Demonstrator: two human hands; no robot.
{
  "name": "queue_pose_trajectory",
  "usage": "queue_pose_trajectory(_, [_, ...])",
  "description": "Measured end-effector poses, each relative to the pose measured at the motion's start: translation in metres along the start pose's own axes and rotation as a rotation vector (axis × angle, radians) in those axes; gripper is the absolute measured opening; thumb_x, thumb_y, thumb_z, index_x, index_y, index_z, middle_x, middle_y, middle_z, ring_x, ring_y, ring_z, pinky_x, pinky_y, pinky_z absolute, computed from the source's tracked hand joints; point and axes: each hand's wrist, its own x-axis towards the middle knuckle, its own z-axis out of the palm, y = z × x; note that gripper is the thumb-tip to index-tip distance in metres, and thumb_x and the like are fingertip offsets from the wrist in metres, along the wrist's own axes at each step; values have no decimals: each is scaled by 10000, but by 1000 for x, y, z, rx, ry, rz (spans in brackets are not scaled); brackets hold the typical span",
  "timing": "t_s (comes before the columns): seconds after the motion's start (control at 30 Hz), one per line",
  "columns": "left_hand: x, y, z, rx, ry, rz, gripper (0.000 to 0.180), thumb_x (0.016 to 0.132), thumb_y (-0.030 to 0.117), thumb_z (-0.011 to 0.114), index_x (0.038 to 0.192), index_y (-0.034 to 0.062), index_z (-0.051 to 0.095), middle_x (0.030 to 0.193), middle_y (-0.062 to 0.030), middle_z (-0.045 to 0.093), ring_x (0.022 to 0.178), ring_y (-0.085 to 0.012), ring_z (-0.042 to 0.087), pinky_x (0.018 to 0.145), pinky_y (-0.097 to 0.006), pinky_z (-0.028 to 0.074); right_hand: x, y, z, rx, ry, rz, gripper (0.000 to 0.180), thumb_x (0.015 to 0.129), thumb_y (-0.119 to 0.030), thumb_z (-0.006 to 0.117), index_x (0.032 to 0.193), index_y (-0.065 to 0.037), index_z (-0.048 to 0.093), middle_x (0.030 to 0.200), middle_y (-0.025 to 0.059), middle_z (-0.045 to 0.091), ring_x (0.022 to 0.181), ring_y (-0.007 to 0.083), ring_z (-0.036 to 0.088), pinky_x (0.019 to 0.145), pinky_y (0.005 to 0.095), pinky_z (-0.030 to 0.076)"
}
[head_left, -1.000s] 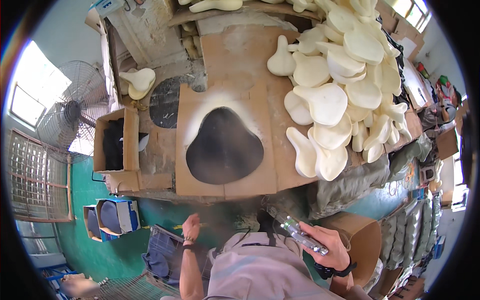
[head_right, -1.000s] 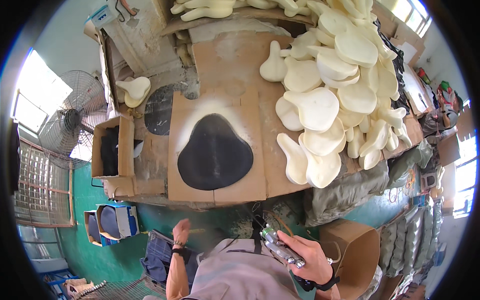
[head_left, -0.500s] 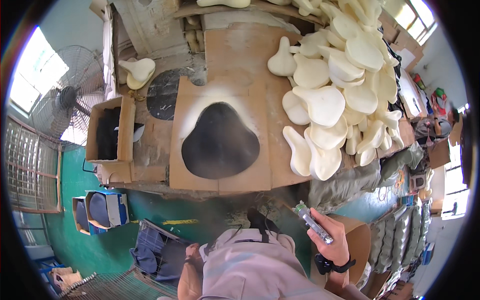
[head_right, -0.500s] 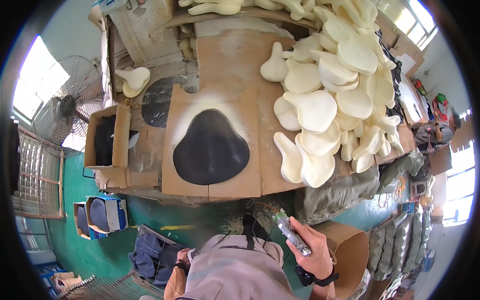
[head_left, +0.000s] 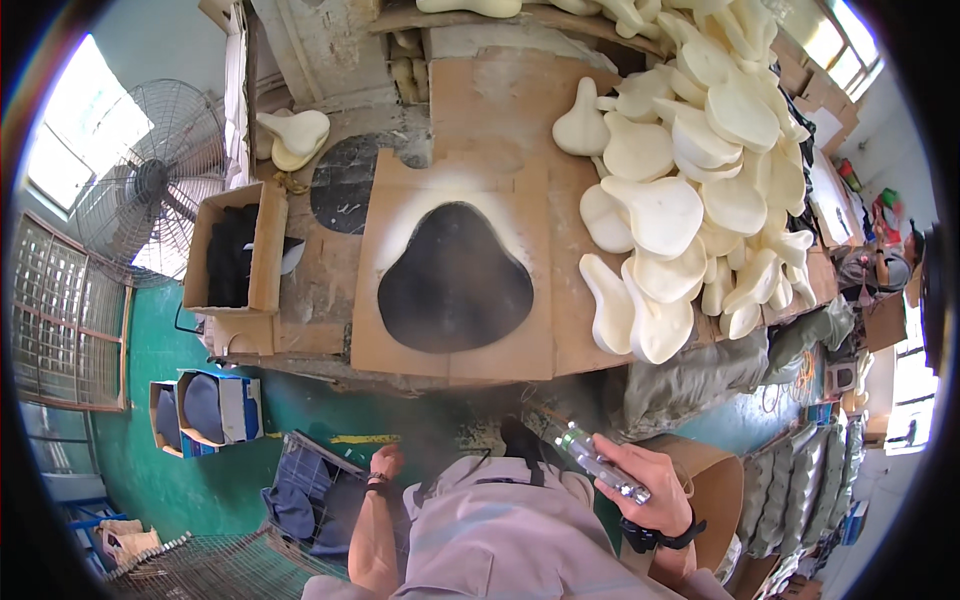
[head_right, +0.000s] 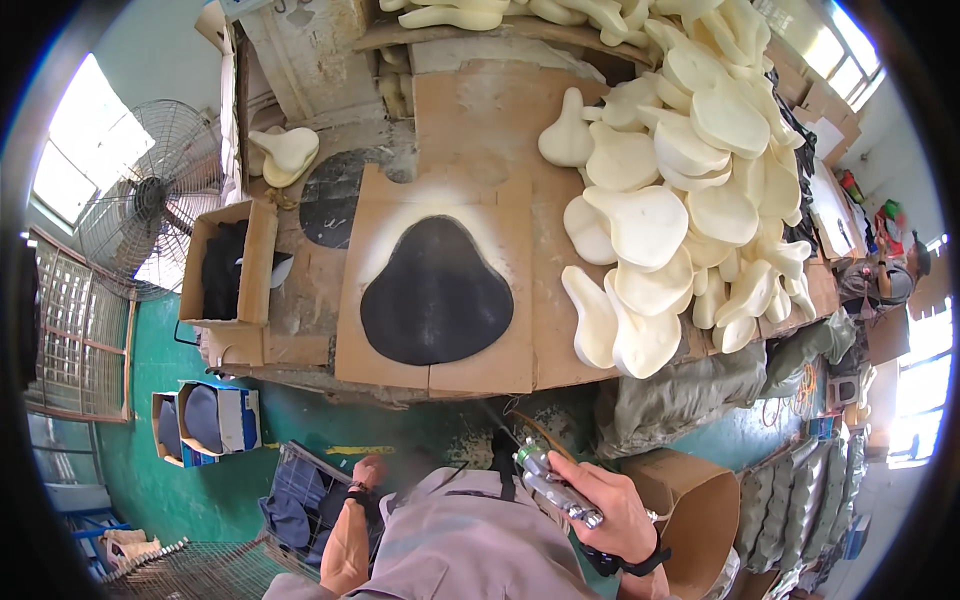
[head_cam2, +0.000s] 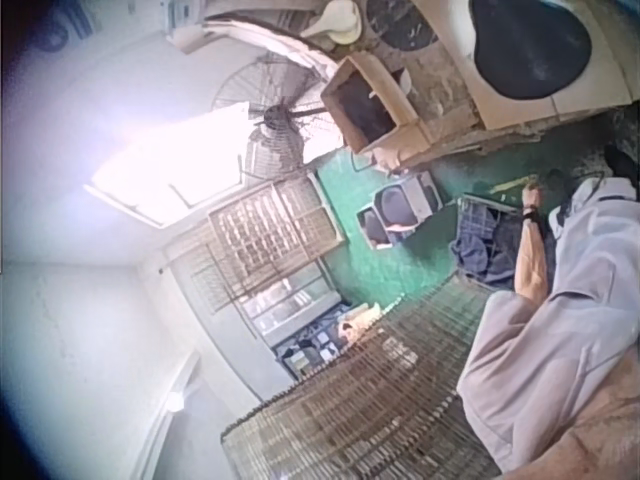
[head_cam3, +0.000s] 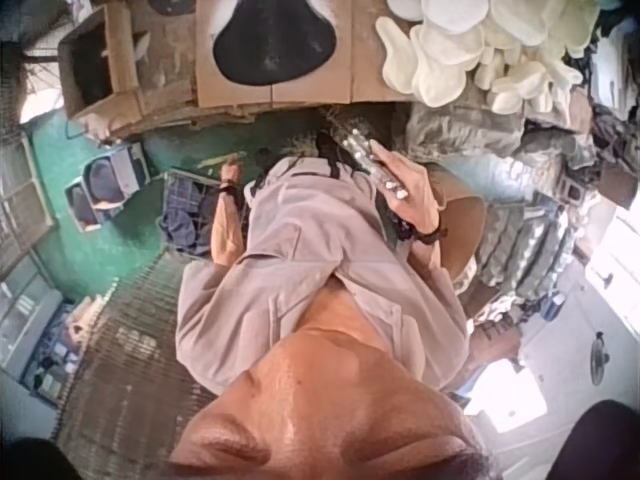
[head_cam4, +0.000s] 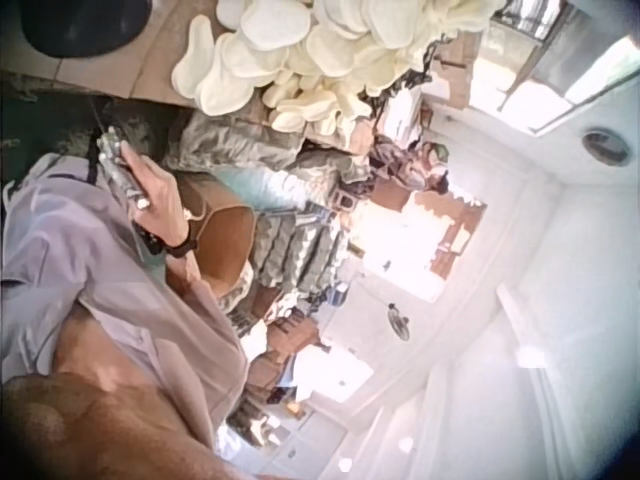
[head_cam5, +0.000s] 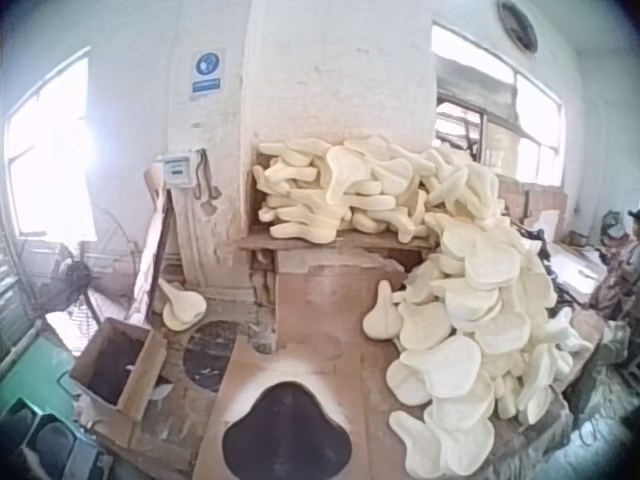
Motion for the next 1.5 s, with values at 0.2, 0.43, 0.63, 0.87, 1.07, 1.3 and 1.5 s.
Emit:
queue_pose_trajectory(0.2, [-6,-47,5,200,-8,31,425,723,181,730,1128,53,748,1022,-153,761,936,-245,733,855,-330,567,9,-5,1,21,219,69,567,784,53,724,1333,-4,596,925,178,685,762,313,678,697,348,536])
queue_pose_trajectory(0.43, [-6,-66,-1,129,-73,1,516,687,212,802,1153,2,728,1121,-161,742,1014,-236,713,898,-325,543,-7,-9,-3,6,44,77,518,797,3,729,1302,27,611,985,182,702,807,293,687,752,337,527])
queue_pose_trajectory(0.63, [1,-38,-3,297,-3,49,456,727,212,729,1141,22,737,1069,-177,749,1002,-269,718,878,-339,548,4,-11,3,37,345,60,571,769,36,740,1324,-1,609,931,168,691,778,281,677,713,317,529])
queue_pose_trajectory(0.87, [24,14,-8,235,4,233,384,786,196,648,1131,60,749,1020,-160,759,952,-290,726,849,-362,555,-13,-8,-11,13,210,93,553,780,29,730,1318,29,603,929,176,689,752,272,672,705,326,524])
queue_pose_trajectory(1.07, [34,84,-2,-59,58,352,299,840,74,612,1118,38,715,950,-128,756,831,-216,721,759,-334,564,-19,3,-17,98,116,75,532,786,12,731,1304,32,610,915,175,682,739,260,662,689,308,512])
queue_pose_trajectory(1.3, [62,197,22,-81,285,704,257,901,26,601,1147,49,672,907,-40,688,791,-144,651,706,-292,540,-17,15,3,95,49,44,558,760,32,722,1307,17,612,896,175,667,735,288,653,696,336,521])
queue_pose_trajectory(1.5, [60,280,62,266,586,622,299,802,209,775,1077,146,676,971,-97,658,922,-301,653,824,-429,525,-13,20,-5,46,143,111,575,764,35,729,1325,1,607,877,168,669,713,286,650,678,322,514])
